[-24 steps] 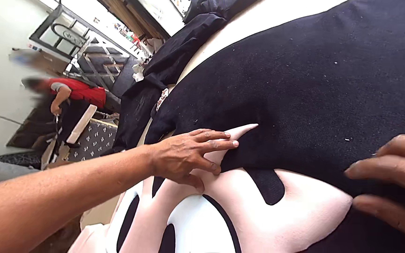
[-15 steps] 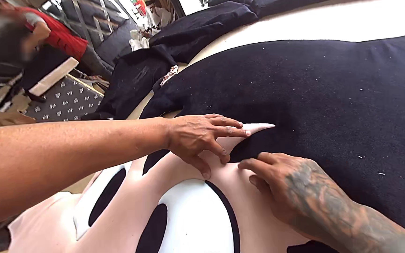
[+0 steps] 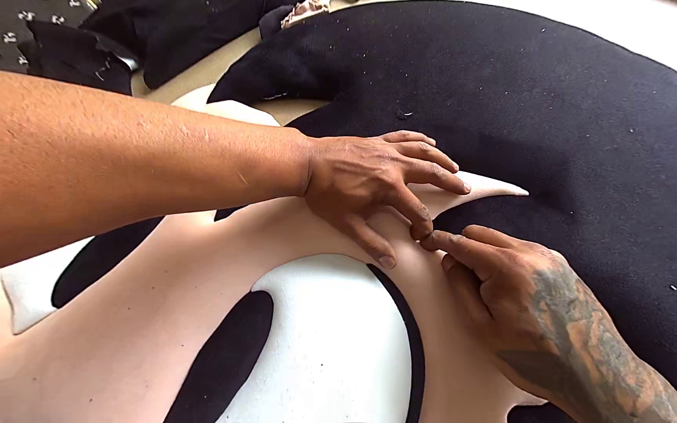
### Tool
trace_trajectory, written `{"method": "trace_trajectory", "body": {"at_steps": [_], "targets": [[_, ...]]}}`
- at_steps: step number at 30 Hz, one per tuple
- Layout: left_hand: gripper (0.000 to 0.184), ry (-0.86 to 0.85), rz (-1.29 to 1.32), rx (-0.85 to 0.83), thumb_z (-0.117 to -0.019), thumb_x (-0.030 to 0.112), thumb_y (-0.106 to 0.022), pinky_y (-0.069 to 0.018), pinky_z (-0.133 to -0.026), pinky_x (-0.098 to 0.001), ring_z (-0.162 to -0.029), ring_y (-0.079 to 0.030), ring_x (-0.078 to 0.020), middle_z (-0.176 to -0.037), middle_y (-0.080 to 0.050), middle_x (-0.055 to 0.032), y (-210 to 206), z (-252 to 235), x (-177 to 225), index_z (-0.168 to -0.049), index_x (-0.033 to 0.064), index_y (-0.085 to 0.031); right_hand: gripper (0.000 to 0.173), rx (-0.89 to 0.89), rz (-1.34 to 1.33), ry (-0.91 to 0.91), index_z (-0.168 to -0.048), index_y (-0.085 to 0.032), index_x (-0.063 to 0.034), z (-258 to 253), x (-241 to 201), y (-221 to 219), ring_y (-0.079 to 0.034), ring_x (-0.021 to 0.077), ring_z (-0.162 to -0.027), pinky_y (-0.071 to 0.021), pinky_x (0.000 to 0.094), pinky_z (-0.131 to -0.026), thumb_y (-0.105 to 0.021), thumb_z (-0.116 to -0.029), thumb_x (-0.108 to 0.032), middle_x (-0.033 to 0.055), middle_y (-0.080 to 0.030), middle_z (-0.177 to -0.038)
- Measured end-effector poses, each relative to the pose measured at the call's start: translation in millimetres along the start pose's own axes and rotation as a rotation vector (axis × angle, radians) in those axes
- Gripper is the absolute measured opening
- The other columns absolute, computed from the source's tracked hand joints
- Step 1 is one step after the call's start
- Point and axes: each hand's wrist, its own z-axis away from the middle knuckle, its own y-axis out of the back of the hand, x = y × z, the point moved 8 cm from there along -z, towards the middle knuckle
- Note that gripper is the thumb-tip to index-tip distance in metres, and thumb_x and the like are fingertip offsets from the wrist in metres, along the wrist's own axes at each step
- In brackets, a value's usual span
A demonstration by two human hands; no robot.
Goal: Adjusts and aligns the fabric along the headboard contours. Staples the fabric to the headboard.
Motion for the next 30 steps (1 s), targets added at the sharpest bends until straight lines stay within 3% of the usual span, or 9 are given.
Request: {"method": "trace_trajectory", "body": {"at_steps": [4,10,15,19,22,27,30], "targets": [[0.049,0.001,0.043,0.042,-0.0844,0.071,-0.061,-0.0167,-0.128,-0.0548,-0.149,-0.038,-0.0293,-0.149,-0.057,-0.0022,1,1,2,-0.108,0.0323,-0.078,0.037,-0.036,0.014,-0.047,-0.111,-0.080,-0.0260,-26,-38,24,-0.050,0.0024,-0.057,-0.0378,0.0246,-0.045,-0.048,-0.0927,-0.024,-0.0115,-0.055,-0.072],[0.048,-0.028,0.075,0.085,-0.0858,0.069,-0.061,-0.0166,-0.127,-0.0570,-0.148,-0.041,-0.0301,-0.145,-0.061,-0.0010,-1,3,3,-0.106,0.0300,-0.079,0.038,-0.032,0.091,0.002,-0.111,-0.080,-0.0169,-29,-55,28,-0.048,0.0100,-0.052,-0.0335,0.0285,-0.041,-0.045,-0.0950,-0.019,-0.0040,-0.052,-0.070],[0.046,-0.046,0.057,0.129,-0.0848,0.068,-0.064,-0.0236,-0.126,-0.0549,-0.147,-0.043,-0.0328,-0.143,-0.063,-0.0023,3,5,4,-0.103,0.0294,-0.081,0.038,-0.025,0.205,0.049,-0.110,-0.079,-0.0181,-23,-59,26,-0.052,0.0179,-0.053,-0.0337,0.0338,-0.041,-0.045,-0.0946,-0.018,0.0013,-0.055,-0.072],[0.040,-0.038,0.058,0.178,-0.0837,0.064,-0.069,-0.0273,-0.125,-0.0520,-0.147,-0.042,-0.0326,-0.143,-0.063,-0.0044,7,5,7,-0.095,0.0282,-0.082,0.041,-0.144,0.344,0.028,-0.124,-0.074,-0.0171,-14,-66,24,-0.059,0.0244,-0.061,-0.0388,0.0371,-0.045,-0.046,-0.0951,-0.014,0.0066,-0.063,-0.081],[0.039,-0.022,0.057,0.190,-0.0824,0.063,-0.071,-0.0268,-0.126,-0.0482,-0.149,-0.040,-0.0311,-0.144,-0.062,-0.0029,11,3,10,-0.091,0.0270,-0.082,0.044,-0.163,0.414,0.018,-0.130,-0.072,-0.0141,-11,-75,23,-0.058,0.0255,-0.062,-0.0382,0.0368,-0.046,-0.047,-0.0947,-0.010,0.0081,-0.062,-0.079],[0.037,0.135,0.028,0.187,-0.0862,0.062,-0.069,-0.0237,-0.128,-0.0490,-0.152,-0.035,-0.0327,-0.147,-0.060,-0.0016,9,7,14,-0.097,0.0294,-0.084,0.043,-0.119,0.398,0.017,-0.127,-0.073,-0.0111,-11,-74,22,-0.056,0.0246,-0.059,-0.0358,0.0359,-0.045,-0.046,-0.0940,-0.010,0.0083,-0.061,-0.077],[0.041,0.213,0.014,0.223,-0.0885,0.060,-0.067,-0.0261,-0.128,-0.0475,-0.151,-0.036,-0.0316,-0.146,-0.061,-0.0018,10,12,21,-0.104,0.0257,-0.083,0.045,-0.098,0.393,0.014,-0.129,-0.073,-0.0115,-11,-72,22,-0.053,0.0232,-0.057,-0.0338,0.0346,-0.045,-0.046,-0.0931,-0.010,0.0070,-0.058,-0.075]]}}
